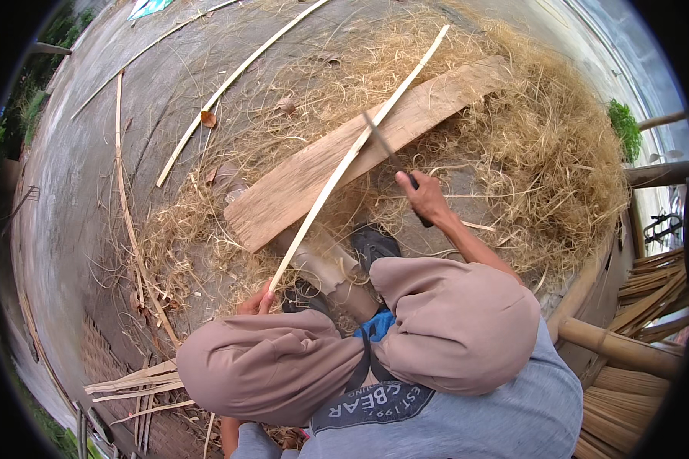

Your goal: The person sits on the ground and uses a knife to split a long piece of bamboo into thin strips. They then gather the strips and bundle them together.

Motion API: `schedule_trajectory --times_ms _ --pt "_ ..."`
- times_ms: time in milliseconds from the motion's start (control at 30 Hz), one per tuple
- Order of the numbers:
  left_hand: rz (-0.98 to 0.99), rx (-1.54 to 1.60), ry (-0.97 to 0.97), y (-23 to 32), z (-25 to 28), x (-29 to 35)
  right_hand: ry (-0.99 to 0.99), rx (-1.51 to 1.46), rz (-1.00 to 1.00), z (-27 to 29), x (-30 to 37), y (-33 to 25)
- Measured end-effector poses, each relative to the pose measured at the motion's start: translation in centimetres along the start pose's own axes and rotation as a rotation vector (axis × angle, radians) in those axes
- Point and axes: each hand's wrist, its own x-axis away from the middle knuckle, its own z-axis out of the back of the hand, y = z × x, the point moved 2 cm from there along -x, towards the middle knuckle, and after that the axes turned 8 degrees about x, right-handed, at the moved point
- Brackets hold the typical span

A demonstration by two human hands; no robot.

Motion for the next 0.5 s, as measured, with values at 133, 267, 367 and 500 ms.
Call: schedule_trajectory --times_ms 133,267,367,500 --pt "-0.012 -0.135 -0.013 4.8 -1.4 -0.7 -0.226 0.175 0.480 -6.0 7.1 -5.2" --pt "0.126 -0.197 -0.032 0.1 0.4 -1.2 -0.110 0.096 0.333 -3.7 3.9 -3.5" --pt "0.136 -0.291 -0.044 2.2 0.7 -0.5 0.150 0.259 0.035 2.2 -2.0 -0.4" --pt "0.041 -0.201 -0.004 0.0 1.2 0.1 -0.029 0.283 0.449 -1.1 -0.4 -1.9"
